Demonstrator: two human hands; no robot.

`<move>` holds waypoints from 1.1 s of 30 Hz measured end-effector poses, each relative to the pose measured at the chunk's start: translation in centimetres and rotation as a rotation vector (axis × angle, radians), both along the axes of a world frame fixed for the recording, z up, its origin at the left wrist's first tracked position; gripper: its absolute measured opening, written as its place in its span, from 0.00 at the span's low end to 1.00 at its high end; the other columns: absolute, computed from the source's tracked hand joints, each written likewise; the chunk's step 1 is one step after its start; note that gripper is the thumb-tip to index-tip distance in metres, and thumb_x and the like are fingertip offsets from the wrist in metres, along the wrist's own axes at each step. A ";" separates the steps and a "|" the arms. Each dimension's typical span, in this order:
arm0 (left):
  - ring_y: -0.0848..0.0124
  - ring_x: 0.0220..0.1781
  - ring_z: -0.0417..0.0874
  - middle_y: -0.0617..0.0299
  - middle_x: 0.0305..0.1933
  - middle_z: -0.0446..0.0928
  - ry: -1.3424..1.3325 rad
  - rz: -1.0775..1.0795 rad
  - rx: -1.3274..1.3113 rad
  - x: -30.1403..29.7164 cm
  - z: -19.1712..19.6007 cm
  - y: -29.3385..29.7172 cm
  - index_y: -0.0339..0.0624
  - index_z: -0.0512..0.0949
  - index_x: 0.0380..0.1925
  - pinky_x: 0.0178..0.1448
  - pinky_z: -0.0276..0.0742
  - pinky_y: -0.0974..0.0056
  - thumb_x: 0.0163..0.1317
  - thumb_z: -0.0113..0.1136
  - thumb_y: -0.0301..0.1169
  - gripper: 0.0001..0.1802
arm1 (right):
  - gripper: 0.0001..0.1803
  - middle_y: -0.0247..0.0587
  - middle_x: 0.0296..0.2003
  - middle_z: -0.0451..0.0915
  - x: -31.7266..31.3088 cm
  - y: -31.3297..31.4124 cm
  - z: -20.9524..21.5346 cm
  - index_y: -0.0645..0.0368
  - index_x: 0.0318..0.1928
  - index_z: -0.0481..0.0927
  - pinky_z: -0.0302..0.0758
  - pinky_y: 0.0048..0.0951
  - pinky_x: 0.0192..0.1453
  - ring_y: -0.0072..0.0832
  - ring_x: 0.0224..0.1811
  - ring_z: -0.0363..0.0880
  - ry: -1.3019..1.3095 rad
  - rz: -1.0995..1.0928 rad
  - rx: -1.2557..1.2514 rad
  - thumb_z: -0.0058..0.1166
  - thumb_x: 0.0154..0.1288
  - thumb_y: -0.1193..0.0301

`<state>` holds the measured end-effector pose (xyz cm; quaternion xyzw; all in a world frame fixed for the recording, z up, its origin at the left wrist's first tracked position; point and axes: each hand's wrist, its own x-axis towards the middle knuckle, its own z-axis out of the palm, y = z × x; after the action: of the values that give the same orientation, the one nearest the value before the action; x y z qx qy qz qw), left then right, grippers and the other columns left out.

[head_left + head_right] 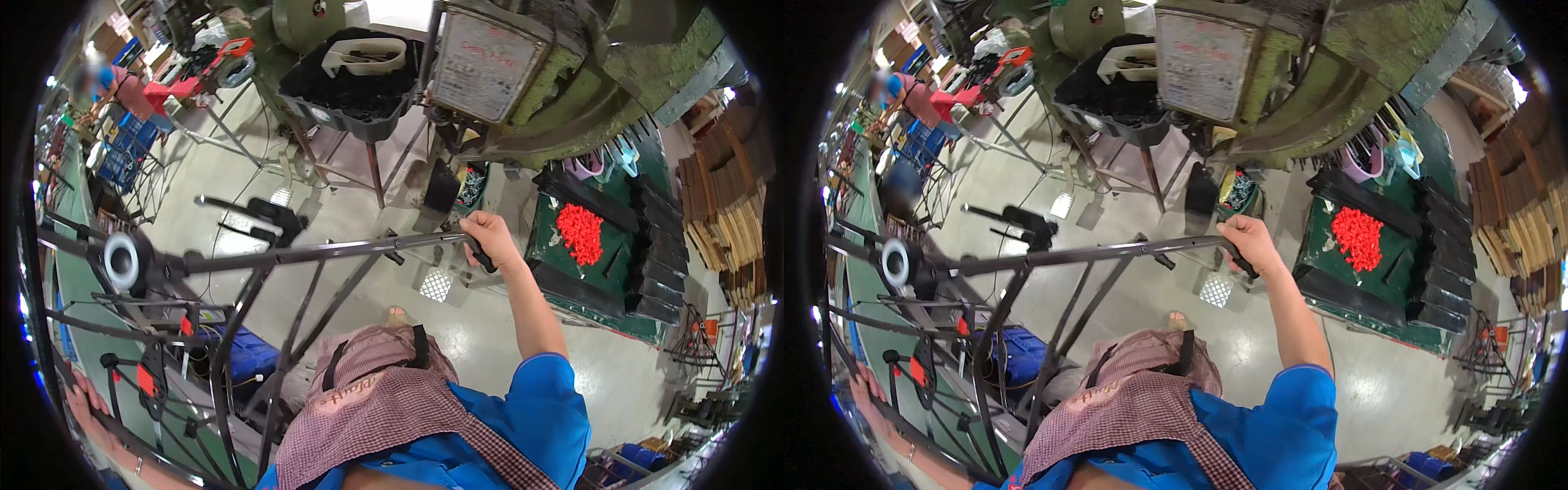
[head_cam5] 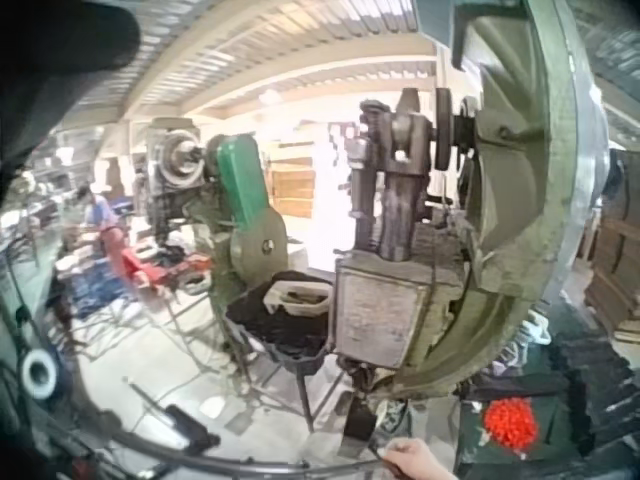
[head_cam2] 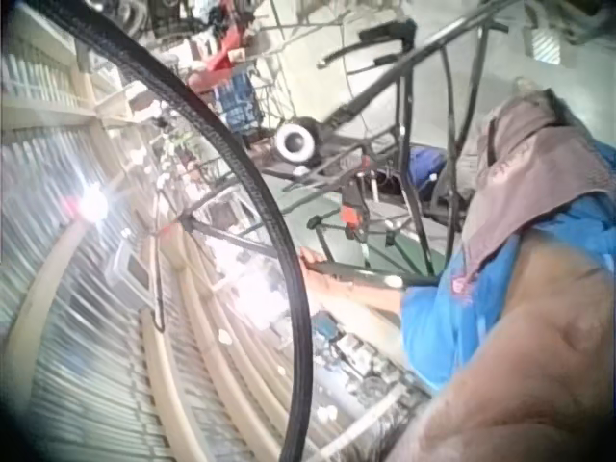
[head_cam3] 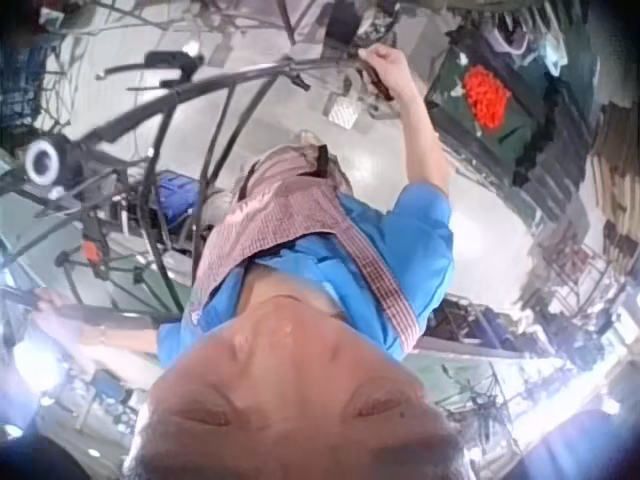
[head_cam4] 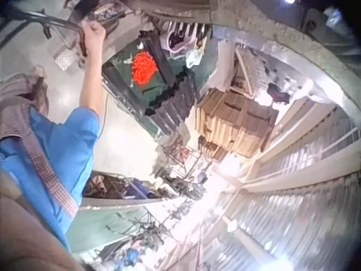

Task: The person repeatedly picks up black plastic feet and attaches them to the legs of metal chair frames using a pneumatic press. The person handles the frames and feet by hand, positions them under the press, and activates the machine to secure the parts.

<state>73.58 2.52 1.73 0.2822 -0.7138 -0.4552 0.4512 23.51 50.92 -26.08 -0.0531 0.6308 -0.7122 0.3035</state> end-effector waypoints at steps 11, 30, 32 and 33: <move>0.87 0.20 0.56 0.72 0.31 0.63 -0.074 -0.172 0.285 -15.5 -4.9 -13.4 0.37 0.66 0.57 0.19 0.54 0.78 0.72 0.48 0.38 0.20 | 0.12 0.36 0.24 0.80 -3.3 -1.4 2.9 0.59 0.34 0.74 0.68 0.22 0.13 0.21 0.14 0.75 0.004 -0.101 0.068 0.50 0.70 0.64; 0.83 0.22 0.60 0.69 0.29 0.64 -0.069 -0.554 0.718 -35.5 -23.2 -28.5 0.36 0.69 0.47 0.20 0.57 0.76 0.70 0.53 0.35 0.14 | 0.08 0.36 0.26 0.81 -3.9 -1.1 9.0 0.63 0.37 0.79 0.67 0.22 0.12 0.22 0.17 0.77 0.196 -0.281 0.436 0.53 0.65 0.71; 0.83 0.21 0.60 0.69 0.29 0.64 -0.065 -0.556 0.725 -36.5 -24.1 -28.1 0.36 0.69 0.47 0.19 0.57 0.76 0.70 0.53 0.35 0.14 | 0.08 0.37 0.27 0.81 -4.3 -1.8 7.6 0.63 0.36 0.79 0.65 0.21 0.11 0.21 0.15 0.76 0.126 -0.355 0.429 0.54 0.64 0.70; 0.83 0.21 0.60 0.69 0.28 0.64 -0.060 -0.553 0.733 -36.9 -24.4 -28.0 0.36 0.69 0.47 0.19 0.57 0.76 0.70 0.53 0.35 0.14 | 0.08 0.37 0.27 0.81 -4.4 -2.0 7.0 0.63 0.36 0.79 0.64 0.21 0.11 0.21 0.15 0.76 0.090 -0.390 0.426 0.55 0.64 0.70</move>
<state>36.69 -25.46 -22.72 0.2352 -0.5671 -0.7724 0.1626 19.13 48.93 -19.04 0.1027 0.7770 -0.6057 0.1370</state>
